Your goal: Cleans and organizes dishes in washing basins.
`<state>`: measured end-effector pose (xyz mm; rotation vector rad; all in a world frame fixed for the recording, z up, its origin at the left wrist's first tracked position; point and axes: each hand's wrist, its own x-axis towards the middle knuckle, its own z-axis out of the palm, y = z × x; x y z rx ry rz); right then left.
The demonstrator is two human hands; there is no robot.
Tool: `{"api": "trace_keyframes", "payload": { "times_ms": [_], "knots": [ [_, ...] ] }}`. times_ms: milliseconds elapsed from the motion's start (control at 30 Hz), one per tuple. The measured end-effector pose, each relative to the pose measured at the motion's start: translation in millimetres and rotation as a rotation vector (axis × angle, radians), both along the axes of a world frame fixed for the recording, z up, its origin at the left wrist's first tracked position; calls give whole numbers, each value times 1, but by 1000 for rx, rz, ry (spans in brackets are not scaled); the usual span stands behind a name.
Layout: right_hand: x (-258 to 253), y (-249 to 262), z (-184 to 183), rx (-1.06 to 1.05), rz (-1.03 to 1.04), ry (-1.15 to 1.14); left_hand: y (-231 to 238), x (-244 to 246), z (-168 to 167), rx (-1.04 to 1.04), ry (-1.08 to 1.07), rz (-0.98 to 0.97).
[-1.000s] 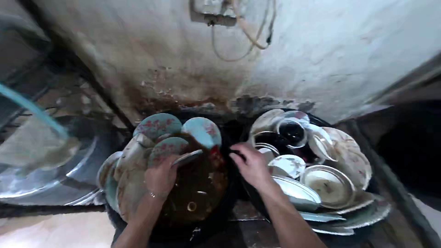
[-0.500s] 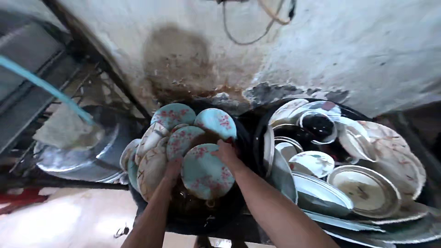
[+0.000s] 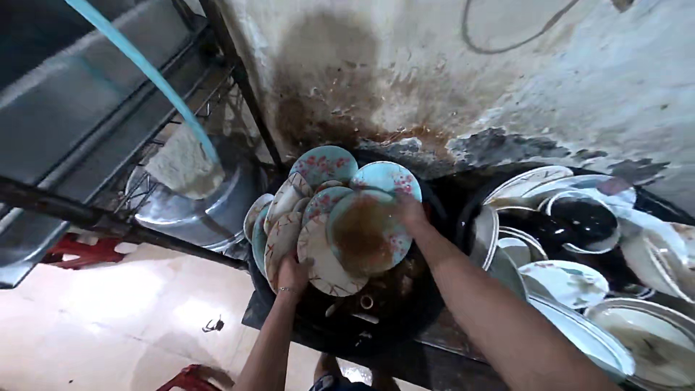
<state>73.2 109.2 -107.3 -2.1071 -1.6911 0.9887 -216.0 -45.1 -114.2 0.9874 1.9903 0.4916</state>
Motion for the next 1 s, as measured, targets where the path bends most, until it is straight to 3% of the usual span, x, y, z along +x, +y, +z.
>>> {"api": "trace_keyframes", "payload": {
  "times_ms": [67, 167, 233, 333, 433, 567, 633, 733, 833, 1000],
  "knots": [
    [7, -3, 42, 77, -5, 72, -1, 7, 15, 85, -68, 25],
    [18, -31, 111, 245, 85, -8, -1, 27, 68, 202, 84, 21],
    [29, -60, 132, 443, 121, -106, -3, 35, 94, 341, 234, 3],
    [53, -93, 141, 689, -22, -37, 7, 34, 96, 645, 278, 26],
    [68, -115, 143, 668, -308, 272, 31, 40, 85, 719, 61, 224],
    [61, -131, 108, 384, -698, 898, 55, 93, 78, 534, -418, 450],
    [65, -132, 85, 292, -719, 1106, 59, 131, 75, 462, -583, 437],
    [92, -138, 73, 261, -674, 1216, 55, 182, 74, 471, -805, 368],
    [141, -156, 95, 378, -673, 1122, 50, 223, 75, 430, -882, 190],
    [241, -186, 201, 704, -669, 545, 54, 290, 107, 252, -855, -225]
  ]
}}
